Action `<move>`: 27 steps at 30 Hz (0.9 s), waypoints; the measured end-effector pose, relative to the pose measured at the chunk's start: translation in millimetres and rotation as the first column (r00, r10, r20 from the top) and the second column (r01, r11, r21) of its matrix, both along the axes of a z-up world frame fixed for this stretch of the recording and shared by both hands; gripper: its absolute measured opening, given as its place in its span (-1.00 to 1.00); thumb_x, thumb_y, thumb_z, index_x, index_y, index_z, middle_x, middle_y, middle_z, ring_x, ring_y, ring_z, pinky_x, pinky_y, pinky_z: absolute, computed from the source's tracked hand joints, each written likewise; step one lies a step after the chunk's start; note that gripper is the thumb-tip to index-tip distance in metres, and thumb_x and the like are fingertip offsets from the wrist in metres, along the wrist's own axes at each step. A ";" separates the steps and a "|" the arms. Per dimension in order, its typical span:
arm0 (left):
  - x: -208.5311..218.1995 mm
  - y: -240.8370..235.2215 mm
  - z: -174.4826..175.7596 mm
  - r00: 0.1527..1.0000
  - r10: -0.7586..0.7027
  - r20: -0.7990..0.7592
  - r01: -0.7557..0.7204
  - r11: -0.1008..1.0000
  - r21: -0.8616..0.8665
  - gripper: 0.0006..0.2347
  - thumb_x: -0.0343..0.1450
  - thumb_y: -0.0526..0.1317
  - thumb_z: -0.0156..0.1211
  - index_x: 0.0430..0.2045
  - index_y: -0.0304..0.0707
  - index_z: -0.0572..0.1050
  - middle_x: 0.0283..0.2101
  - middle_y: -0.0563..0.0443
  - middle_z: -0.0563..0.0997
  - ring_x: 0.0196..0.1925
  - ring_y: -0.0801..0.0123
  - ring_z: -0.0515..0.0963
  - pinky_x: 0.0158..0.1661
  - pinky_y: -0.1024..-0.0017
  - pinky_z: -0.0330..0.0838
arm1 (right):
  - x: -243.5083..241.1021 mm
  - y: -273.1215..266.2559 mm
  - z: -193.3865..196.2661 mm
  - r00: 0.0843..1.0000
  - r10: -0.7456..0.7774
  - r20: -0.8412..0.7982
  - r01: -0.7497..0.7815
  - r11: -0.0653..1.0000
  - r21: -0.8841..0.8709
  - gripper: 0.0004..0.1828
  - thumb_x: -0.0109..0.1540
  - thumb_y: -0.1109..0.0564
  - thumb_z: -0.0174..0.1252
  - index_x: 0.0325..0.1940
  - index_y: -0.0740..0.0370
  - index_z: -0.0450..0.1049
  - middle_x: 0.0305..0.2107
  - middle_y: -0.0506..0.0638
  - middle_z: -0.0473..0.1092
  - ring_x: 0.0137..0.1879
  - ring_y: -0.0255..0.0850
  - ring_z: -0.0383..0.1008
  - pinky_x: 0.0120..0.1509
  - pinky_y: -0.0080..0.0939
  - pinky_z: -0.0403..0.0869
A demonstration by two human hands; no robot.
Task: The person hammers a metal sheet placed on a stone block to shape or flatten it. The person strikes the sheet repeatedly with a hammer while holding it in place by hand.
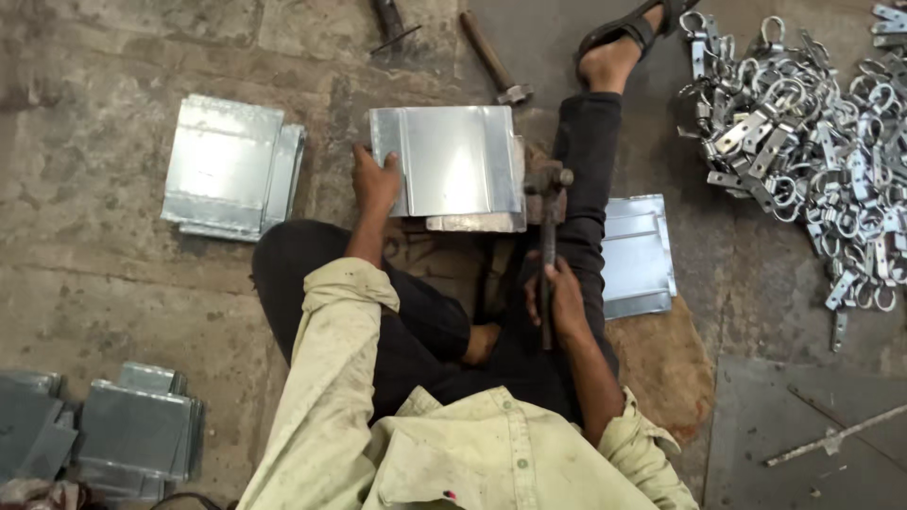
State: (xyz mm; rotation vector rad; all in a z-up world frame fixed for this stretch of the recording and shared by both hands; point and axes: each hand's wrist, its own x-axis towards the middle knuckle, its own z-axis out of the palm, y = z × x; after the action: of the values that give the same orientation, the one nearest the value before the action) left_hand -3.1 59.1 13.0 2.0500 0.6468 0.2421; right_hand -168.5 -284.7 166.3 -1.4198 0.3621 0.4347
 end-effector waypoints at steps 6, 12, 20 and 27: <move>-7.8 -10.0 68.2 0.991 0.052 -0.122 -0.033 0.987 0.158 -0.26 0.40 0.16 0.28 0.25 -0.52 0.16 0.00 -0.52 0.56 0.00 -0.32 0.59 -0.05 -0.03 0.48 | -18.1 15.0 -21.1 0.991 0.133 0.019 -0.113 0.904 -0.413 -0.59 0.41 -0.17 -0.01 -0.20 0.24 0.39 -0.67 -0.12 0.20 -0.64 -0.35 0.18 -0.59 -0.26 0.18; -6.5 -13.6 87.7 0.977 0.009 -0.214 0.029 0.984 0.174 -0.16 0.33 0.27 0.31 0.29 -0.47 0.16 -0.01 -0.45 0.57 -0.02 -0.24 0.62 -0.08 -0.01 0.52 | -27.1 22.4 1.0 0.981 0.194 -0.017 -0.187 0.913 -0.362 -0.69 0.30 -0.13 0.08 -0.12 0.15 0.33 -0.72 -0.10 0.21 -0.70 -0.32 0.20 -0.63 -0.26 0.23; -4.2 -12.5 80.6 0.981 0.003 -0.194 0.016 0.995 0.097 -0.13 0.18 0.32 0.42 0.19 -0.41 0.27 -0.02 -0.36 0.57 -0.04 -0.11 0.65 -0.13 0.08 0.57 | -30.3 33.6 28.2 0.949 0.177 0.261 0.022 0.789 -0.614 -0.64 0.38 -0.05 0.08 0.04 0.30 0.42 -0.57 -0.10 0.34 -0.50 -0.35 0.33 -0.43 -0.31 0.34; -2.2 -11.6 71.6 0.984 -0.008 -0.179 0.035 0.989 0.145 -0.14 0.21 0.33 0.42 0.18 -0.39 0.27 -0.05 -0.41 0.55 -0.09 -0.11 0.63 -0.21 0.09 0.56 | -16.5 -33.7 121.9 0.489 -0.225 0.843 0.118 0.974 0.191 -0.67 0.40 -0.06 0.07 -0.04 0.30 0.45 -0.51 -0.01 0.38 -0.45 -0.28 0.35 -0.38 -0.27 0.37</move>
State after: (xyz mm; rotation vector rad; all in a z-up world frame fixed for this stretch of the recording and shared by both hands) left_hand -5.3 47.5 84.6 2.2373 0.7337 0.0967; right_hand -185.0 -318.4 288.1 -1.2986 -0.3556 -0.4619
